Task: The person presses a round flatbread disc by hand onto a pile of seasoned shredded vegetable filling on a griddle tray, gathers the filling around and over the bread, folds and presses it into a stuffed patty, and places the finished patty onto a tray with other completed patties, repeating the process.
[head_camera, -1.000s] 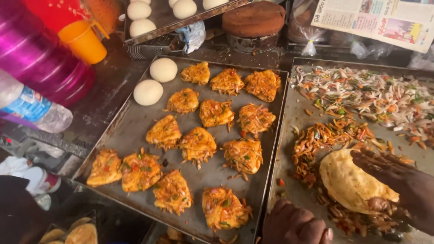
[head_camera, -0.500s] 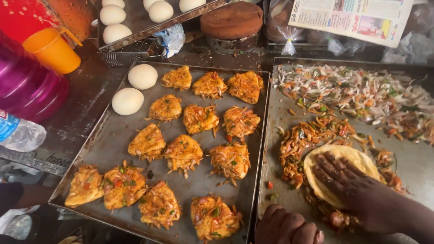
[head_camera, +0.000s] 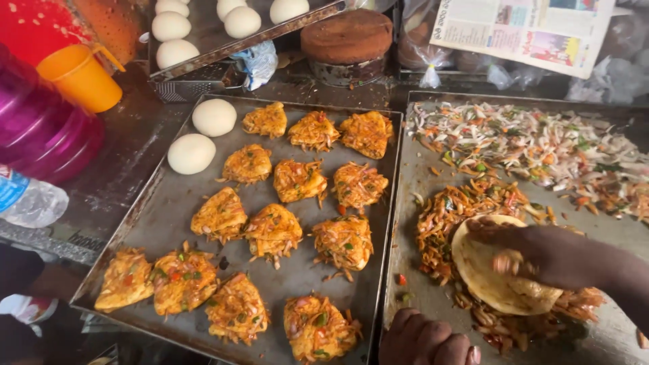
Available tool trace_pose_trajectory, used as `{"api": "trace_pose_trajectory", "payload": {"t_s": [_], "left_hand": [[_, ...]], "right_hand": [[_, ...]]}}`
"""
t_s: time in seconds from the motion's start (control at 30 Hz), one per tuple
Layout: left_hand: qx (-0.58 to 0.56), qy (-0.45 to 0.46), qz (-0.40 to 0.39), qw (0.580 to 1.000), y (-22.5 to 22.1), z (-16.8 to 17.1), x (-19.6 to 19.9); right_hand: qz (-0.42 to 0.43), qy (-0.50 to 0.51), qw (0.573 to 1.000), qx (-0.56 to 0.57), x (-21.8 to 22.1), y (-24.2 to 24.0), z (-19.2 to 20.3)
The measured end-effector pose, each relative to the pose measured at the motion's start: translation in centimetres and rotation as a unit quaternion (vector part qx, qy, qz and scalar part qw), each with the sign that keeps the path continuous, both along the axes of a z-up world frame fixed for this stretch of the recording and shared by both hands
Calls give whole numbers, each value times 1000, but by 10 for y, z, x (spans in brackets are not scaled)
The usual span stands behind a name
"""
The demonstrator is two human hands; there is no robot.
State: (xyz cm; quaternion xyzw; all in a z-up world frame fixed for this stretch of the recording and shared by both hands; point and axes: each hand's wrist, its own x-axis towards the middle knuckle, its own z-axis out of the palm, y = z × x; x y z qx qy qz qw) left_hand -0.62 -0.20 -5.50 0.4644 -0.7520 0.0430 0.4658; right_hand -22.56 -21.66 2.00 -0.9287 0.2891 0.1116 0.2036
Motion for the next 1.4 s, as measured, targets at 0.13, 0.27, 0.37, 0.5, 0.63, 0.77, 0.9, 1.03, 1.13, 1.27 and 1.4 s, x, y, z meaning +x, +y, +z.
{"api": "trace_pose_trajectory", "payload": {"t_s": [0.13, 0.27, 0.37, 0.5, 0.63, 0.77, 0.9, 1.03, 1.13, 1.27, 1.4], "left_hand": [[24, 18, 8, 1000, 3, 7, 0], [21, 30, 4, 999, 3, 8, 0], [19, 30, 3, 999, 2, 7, 1], [-12, 25, 14, 1000, 2, 8, 1], [-7, 30, 4, 1000, 2, 1, 2], [-26, 35, -7, 999, 0, 4, 1], [-55, 37, -29, 997, -6, 19, 5], [-31, 41, -40, 998, 2, 35, 7], [1, 40, -51, 998, 0, 42, 10], [16, 35, -61, 997, 0, 40, 7], [16, 33, -53, 998, 3, 44, 8]], "right_hand": [[-123, -3, 992, 11, 4, 4, 12], [-34, -108, 978, -177, -17, -4, -40], [66, 64, 979, -184, 3, 19, -50], [43, 176, 982, -58, -21, 6, -77], [45, -96, 986, -127, -18, 0, -56], [107, -104, 957, -248, 17, 17, -31], [-10, -12, 988, -156, -8, 3, -60], [-183, -211, 960, 22, -7, 11, -9], [-253, -182, 948, -69, -4, 7, 1], [-342, 68, 935, -68, 11, 10, 15], [-385, 47, 921, 24, -6, -8, 18]]}}
